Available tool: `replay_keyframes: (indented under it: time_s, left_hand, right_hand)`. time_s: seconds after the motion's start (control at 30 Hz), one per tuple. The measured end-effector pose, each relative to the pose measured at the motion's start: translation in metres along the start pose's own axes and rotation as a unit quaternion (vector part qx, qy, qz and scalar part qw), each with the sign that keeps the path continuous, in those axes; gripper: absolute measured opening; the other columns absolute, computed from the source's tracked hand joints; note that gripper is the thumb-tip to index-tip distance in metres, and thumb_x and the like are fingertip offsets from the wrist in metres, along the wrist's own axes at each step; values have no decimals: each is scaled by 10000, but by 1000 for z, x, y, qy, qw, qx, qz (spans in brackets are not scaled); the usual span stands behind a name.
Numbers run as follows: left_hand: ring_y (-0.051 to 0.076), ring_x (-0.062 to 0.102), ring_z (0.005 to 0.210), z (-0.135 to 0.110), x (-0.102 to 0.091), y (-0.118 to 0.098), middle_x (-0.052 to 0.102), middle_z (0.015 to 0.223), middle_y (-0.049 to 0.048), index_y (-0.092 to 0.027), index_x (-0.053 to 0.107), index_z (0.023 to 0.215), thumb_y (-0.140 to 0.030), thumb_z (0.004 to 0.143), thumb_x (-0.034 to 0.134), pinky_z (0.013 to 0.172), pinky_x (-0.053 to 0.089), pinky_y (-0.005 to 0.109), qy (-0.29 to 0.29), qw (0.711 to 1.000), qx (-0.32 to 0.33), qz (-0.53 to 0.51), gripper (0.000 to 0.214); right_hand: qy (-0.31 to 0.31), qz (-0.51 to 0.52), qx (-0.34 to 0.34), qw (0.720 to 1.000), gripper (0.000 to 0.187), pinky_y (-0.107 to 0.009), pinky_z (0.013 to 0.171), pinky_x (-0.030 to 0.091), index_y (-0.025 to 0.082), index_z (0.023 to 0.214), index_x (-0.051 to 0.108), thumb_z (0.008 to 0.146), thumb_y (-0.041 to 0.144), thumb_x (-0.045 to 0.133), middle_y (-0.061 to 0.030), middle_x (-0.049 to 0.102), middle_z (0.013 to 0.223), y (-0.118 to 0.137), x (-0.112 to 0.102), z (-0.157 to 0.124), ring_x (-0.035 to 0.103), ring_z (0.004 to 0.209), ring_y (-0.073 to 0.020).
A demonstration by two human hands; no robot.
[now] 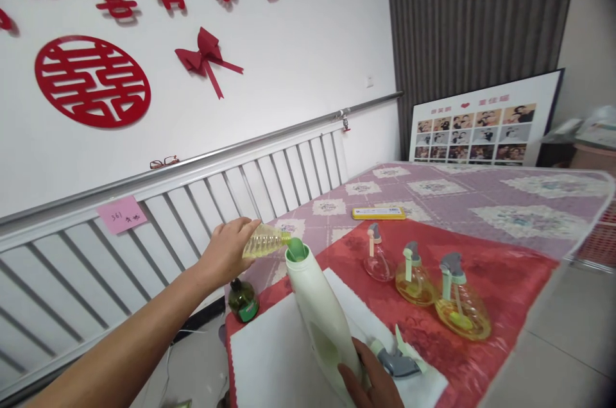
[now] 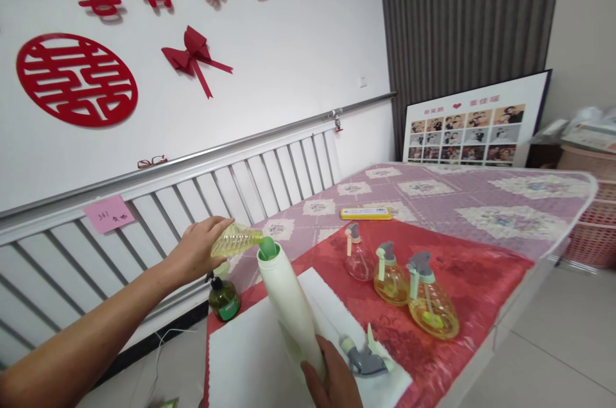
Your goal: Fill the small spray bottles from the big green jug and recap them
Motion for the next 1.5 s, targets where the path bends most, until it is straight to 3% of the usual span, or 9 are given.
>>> replay_keyframes:
  time_s: [1.5]
  left_hand:
    - [281, 431, 1231, 2, -11, -6, 446, 1363, 79, -291, 289, 1386, -221, 710, 623, 1024, 320, 461, 19, 999, -1, 49, 758]
  right_hand:
    - [17, 18, 13, 1000, 385, -311, 820, 565, 188, 1137, 604, 842, 423, 528, -116, 728, 1063, 0, 0, -2, 695, 936, -237]
Point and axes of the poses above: each hand's wrist, its own z-axis towards the middle knuckle, its own x-axis out of the palm, y = z × x, the point moved 3 cm from there along z, towards the middle knuckle
